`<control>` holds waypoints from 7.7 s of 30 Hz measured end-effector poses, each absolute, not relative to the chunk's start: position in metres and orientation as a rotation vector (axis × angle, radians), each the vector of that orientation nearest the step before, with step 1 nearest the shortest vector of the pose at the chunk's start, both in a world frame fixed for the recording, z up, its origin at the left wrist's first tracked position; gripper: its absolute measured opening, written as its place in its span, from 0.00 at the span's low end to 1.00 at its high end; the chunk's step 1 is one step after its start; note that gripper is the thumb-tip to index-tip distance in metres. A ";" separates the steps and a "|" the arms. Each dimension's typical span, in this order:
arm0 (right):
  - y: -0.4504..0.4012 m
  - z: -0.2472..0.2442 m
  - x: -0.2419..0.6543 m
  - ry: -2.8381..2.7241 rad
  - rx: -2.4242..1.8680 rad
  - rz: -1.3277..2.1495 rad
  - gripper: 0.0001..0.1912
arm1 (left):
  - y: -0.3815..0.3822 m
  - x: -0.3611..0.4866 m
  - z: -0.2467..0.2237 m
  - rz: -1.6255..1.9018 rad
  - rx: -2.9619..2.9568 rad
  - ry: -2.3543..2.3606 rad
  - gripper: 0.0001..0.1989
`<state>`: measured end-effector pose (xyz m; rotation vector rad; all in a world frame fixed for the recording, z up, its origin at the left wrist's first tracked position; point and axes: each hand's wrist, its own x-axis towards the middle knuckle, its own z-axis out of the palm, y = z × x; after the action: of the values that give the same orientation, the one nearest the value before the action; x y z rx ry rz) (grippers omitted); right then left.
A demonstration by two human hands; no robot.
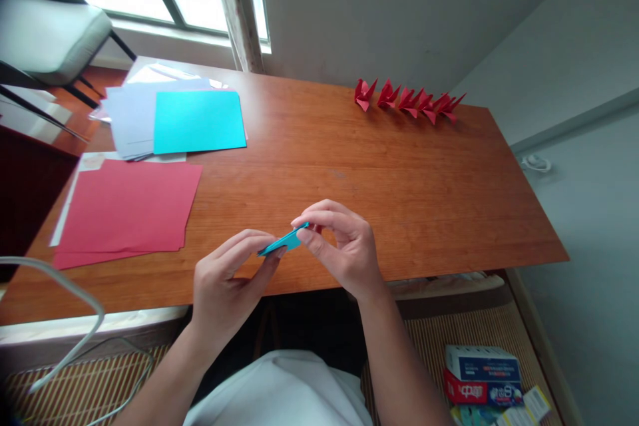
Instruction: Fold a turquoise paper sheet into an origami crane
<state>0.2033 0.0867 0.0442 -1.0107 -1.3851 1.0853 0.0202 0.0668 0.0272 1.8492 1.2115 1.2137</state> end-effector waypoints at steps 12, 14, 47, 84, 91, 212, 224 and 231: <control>0.084 0.044 0.201 -1.443 -1.014 1.128 0.12 | 0.078 0.027 0.063 1.367 1.726 1.101 0.09; 0.084 0.045 0.201 -1.483 -1.017 1.094 0.13 | 0.080 0.029 0.065 1.359 1.719 1.097 0.08; 0.081 0.047 0.204 -1.491 -1.149 1.149 0.08 | 0.087 0.017 0.063 1.048 1.417 1.052 0.04; 0.081 0.042 0.188 -1.199 -1.348 1.070 0.03 | 0.057 0.016 0.026 0.782 0.937 1.097 0.13; 0.082 0.033 0.183 -1.110 -1.275 1.136 0.12 | 0.060 0.017 0.028 0.802 0.775 1.093 0.13; 0.107 0.050 0.197 -1.807 -1.297 1.155 0.18 | 0.081 0.017 0.021 0.737 1.000 0.861 0.15; 0.099 0.047 0.194 -1.678 -1.394 1.127 0.18 | 0.079 0.020 0.025 0.761 0.864 0.830 0.13; 0.096 0.044 0.192 -1.422 -1.338 1.375 0.19 | 0.078 0.019 0.022 0.779 0.856 0.812 0.11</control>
<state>0.1924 0.0961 0.0437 -1.3380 -1.4225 1.3754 0.0190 0.0777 0.0218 0.8562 0.8125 0.7793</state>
